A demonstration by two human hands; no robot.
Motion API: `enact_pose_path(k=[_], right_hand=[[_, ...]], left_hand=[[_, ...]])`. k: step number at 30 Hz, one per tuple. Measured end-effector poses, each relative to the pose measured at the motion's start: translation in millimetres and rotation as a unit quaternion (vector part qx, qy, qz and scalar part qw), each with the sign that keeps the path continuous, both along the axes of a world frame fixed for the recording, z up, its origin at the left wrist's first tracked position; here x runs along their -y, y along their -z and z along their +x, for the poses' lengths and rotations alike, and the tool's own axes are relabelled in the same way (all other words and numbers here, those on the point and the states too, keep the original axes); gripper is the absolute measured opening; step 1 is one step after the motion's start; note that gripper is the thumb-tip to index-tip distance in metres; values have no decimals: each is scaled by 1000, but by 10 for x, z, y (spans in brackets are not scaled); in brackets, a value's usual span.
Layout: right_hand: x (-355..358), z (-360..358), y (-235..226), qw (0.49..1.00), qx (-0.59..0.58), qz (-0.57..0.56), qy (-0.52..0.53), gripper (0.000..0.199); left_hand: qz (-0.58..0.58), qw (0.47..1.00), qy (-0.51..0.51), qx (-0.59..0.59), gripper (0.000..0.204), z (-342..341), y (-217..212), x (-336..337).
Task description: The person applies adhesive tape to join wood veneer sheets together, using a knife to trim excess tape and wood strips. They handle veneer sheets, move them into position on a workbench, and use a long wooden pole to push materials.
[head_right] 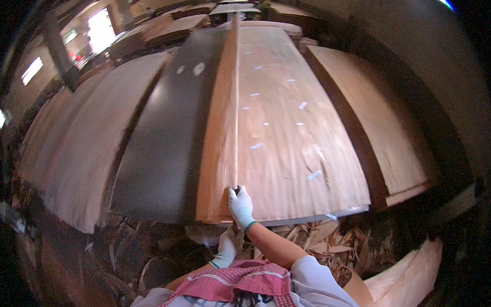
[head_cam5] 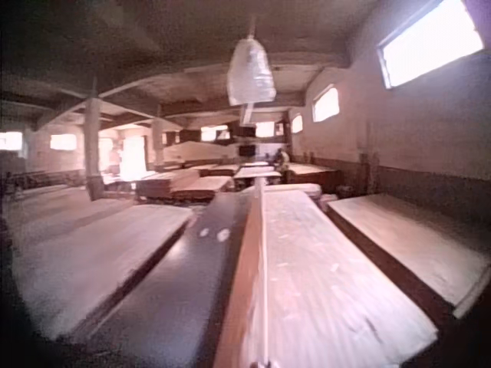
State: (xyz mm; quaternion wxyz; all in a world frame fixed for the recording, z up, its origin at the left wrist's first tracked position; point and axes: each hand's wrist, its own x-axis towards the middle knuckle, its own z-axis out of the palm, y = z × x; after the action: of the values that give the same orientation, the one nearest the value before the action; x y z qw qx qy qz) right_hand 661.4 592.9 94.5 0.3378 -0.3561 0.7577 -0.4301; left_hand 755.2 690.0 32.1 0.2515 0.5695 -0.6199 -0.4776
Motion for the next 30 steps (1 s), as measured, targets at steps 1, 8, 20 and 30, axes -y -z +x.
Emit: enact_pose_path(k=[1, 8, 20, 30], right_hand=[[-105, -279, 50, 1000, -3, -19, -2, 31], [-763, -2850, -308, 983, 92, -157, 20, 27], [-1835, -7248, -1286, 991, -11, -108, 78, 34], [-2636, -9834, -1800, 990, -14, -71, 123, 21]], left_hand=[[-20, 997, 1, -78, 32, -308, 123, -74], [78, 886, 344, -300, 51, -2150, -977, -478], [438, 796, 179, -378, 45, -3197, 2, -461], [512, 743, 247, -354, 48, -6152, 399, -706]])
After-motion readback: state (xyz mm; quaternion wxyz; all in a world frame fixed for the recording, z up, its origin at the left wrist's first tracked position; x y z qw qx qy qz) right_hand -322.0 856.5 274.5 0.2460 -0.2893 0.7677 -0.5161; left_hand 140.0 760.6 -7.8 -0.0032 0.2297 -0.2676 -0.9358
